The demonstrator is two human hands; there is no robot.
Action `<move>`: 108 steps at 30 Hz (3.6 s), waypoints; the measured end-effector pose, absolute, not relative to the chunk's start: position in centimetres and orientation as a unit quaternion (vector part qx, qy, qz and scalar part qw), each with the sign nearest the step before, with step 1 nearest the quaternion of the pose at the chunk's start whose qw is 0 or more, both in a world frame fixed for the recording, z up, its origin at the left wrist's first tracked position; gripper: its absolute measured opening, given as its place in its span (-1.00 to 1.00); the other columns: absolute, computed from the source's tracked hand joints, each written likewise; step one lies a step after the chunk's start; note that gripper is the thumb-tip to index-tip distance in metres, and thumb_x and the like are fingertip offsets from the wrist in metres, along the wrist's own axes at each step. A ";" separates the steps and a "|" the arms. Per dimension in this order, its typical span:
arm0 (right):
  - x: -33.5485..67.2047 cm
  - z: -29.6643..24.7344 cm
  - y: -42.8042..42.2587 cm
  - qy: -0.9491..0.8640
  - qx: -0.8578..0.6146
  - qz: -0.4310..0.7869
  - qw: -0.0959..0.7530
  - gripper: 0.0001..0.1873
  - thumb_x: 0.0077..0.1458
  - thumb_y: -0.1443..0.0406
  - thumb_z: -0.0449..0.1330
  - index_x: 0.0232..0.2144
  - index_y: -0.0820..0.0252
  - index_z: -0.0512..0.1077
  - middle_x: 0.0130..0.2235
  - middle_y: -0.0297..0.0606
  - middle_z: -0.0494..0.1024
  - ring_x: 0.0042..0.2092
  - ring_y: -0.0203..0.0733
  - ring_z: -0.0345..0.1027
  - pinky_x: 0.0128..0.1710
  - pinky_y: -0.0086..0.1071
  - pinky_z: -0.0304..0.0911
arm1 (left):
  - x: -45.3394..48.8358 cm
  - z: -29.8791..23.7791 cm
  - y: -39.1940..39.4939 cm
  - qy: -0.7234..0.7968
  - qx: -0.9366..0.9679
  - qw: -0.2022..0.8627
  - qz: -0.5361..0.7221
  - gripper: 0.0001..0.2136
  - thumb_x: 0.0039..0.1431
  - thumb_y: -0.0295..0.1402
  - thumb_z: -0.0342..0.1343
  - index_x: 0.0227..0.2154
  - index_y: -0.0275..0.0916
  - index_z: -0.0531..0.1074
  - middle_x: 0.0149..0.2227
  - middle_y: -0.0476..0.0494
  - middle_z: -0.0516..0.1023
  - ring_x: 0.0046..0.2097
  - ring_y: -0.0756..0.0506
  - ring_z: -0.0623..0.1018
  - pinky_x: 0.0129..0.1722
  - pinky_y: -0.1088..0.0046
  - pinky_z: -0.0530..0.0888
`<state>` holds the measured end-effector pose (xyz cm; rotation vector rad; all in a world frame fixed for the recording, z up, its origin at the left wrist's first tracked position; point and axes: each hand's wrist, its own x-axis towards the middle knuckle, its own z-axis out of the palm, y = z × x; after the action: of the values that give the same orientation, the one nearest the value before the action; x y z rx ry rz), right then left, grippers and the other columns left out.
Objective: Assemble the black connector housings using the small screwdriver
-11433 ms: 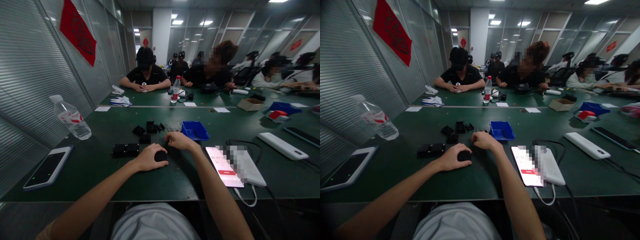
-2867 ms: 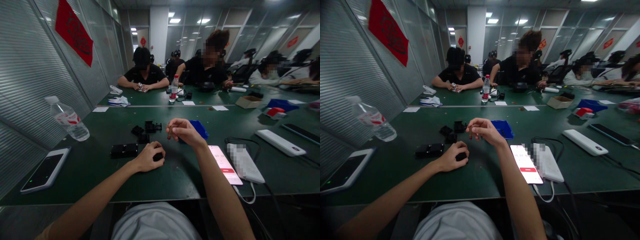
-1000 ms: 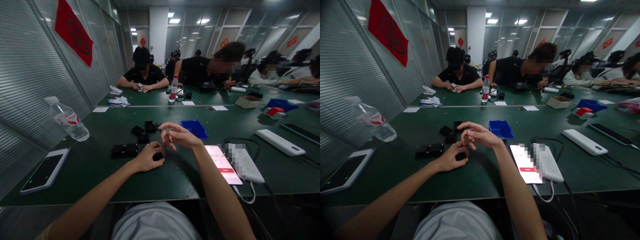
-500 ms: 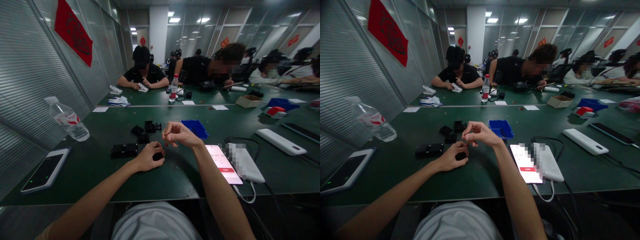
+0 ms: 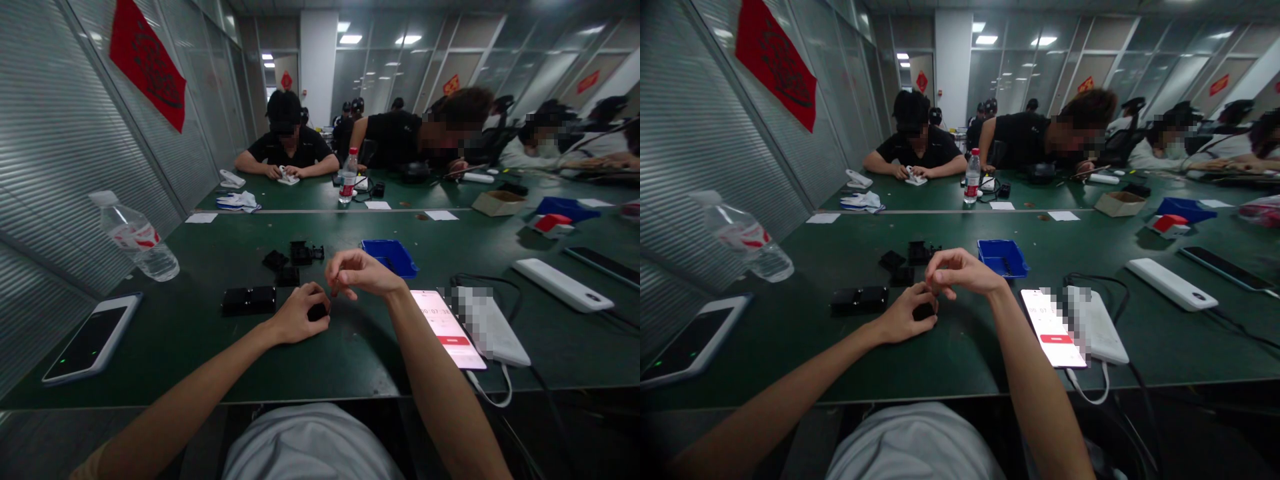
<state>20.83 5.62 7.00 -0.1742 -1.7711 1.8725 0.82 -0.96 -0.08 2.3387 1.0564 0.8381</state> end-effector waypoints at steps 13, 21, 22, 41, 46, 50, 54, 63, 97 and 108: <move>20.7 6.8 5.7 -0.628 -0.075 0.724 0.276 -0.57 0.11 0.03 0.39 -0.26 0.23 0.36 -0.36 -0.24 0.63 -0.54 -0.35 0.45 -0.61 -0.56 0.31 | 0.9 -0.1 -0.9 0.386 0.847 0.212 0.298 -0.91 0.12 -0.42 0.24 -0.31 -0.16 0.48 -0.05 -0.12 0.51 0.03 -0.22 0.51 0.11 0.16 0.42; 20.6 6.9 5.7 -0.648 -0.067 0.709 0.269 -0.70 0.15 0.16 0.39 -0.23 0.31 0.52 -0.33 -0.25 0.63 -0.56 -0.42 0.44 -0.58 -0.57 0.31 | 0.9 -0.2 -0.9 0.376 0.847 0.219 0.306 -0.91 0.13 -0.41 0.22 -0.28 -0.15 0.49 -0.01 -0.11 0.51 0.04 -0.22 0.51 0.09 0.18 0.43; 20.6 6.9 5.7 -0.651 -0.065 0.705 0.273 -0.71 0.14 0.18 0.40 -0.25 0.31 0.52 -0.34 -0.25 0.63 -0.56 -0.42 0.43 -0.58 -0.58 0.31 | 0.9 -0.3 -0.9 0.372 0.846 0.221 0.310 -0.91 0.12 -0.41 0.22 -0.29 -0.15 0.48 -0.02 -0.11 0.51 0.03 -0.21 0.51 0.09 0.18 0.43; 20.4 7.1 5.5 -0.645 -0.030 0.704 0.297 -0.72 0.08 0.32 0.43 -0.31 0.24 0.37 -0.34 -0.35 0.52 -0.50 -0.46 0.33 -0.65 -0.66 0.15 | 0.7 0.1 -0.9 0.368 0.856 0.215 0.291 -0.90 0.10 -0.45 0.21 -0.30 -0.17 0.46 -0.07 -0.13 0.49 0.02 -0.20 0.50 0.11 0.19 0.42; 21.0 6.9 5.5 -0.649 -0.036 0.706 0.283 -0.62 0.14 0.16 0.39 -0.08 0.27 0.47 -0.25 -0.25 0.53 -0.46 -0.42 0.37 -0.58 -0.57 0.26 | 0.7 0.0 -0.9 0.372 0.857 0.215 0.284 -0.91 0.12 -0.43 0.21 -0.30 -0.16 0.46 -0.05 -0.12 0.49 0.02 -0.20 0.49 0.12 0.18 0.40; 21.2 6.8 5.7 -0.665 -0.060 0.690 0.279 -0.73 0.21 0.17 0.34 -0.24 0.31 0.51 -0.32 -0.29 0.52 -0.54 -0.46 0.35 -0.61 -0.59 0.21 | 0.8 0.1 -0.9 0.378 0.856 0.212 0.280 -0.91 0.11 -0.44 0.21 -0.30 -0.17 0.47 -0.07 -0.12 0.48 0.01 -0.20 0.49 0.10 0.19 0.41; 21.1 6.7 5.9 -0.664 -0.083 0.677 0.306 -0.73 0.10 0.24 0.42 -0.31 0.28 0.44 -0.26 -0.29 0.57 -0.59 -0.51 0.32 -0.69 -0.63 0.12 | 0.9 0.3 -0.9 0.367 0.858 0.214 0.289 -0.92 0.11 -0.44 0.20 -0.32 -0.17 0.46 -0.10 -0.11 0.48 -0.02 -0.18 0.49 0.07 0.22 0.42; 20.7 6.6 5.7 -0.650 -0.079 0.694 0.298 -0.68 0.05 0.27 0.46 -0.34 0.25 0.37 -0.37 -0.34 0.60 -0.61 -0.48 0.35 -0.68 -0.64 0.21 | 0.8 0.0 -0.9 0.369 0.857 0.212 0.290 -0.90 0.12 -0.44 0.23 -0.29 -0.17 0.49 -0.09 -0.12 0.49 0.00 -0.19 0.50 0.09 0.20 0.42; 20.3 6.9 5.2 -0.654 -0.056 0.702 0.275 -0.60 0.13 0.07 0.38 -0.21 0.27 0.43 -0.33 -0.29 0.58 -0.53 -0.41 0.42 -0.59 -0.57 0.33 | 0.7 -0.3 -0.7 0.364 0.856 0.214 0.297 -0.89 0.16 -0.40 0.23 -0.24 -0.16 0.51 0.03 -0.16 0.49 0.10 -0.24 0.48 0.15 0.13 0.39; 20.3 7.1 5.3 -0.651 -0.049 0.692 0.309 -0.76 0.11 0.29 0.42 -0.32 0.27 0.43 -0.30 -0.34 0.57 -0.57 -0.46 0.41 -0.65 -0.62 0.29 | 0.7 0.2 -0.9 0.372 0.856 0.221 0.283 -0.92 0.14 -0.43 0.23 -0.29 -0.16 0.49 -0.02 -0.13 0.49 0.06 -0.21 0.48 0.15 0.14 0.39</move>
<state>20.27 5.28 7.05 -0.1304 -1.7199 1.8288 0.71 -0.92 0.24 2.3657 1.0279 0.7815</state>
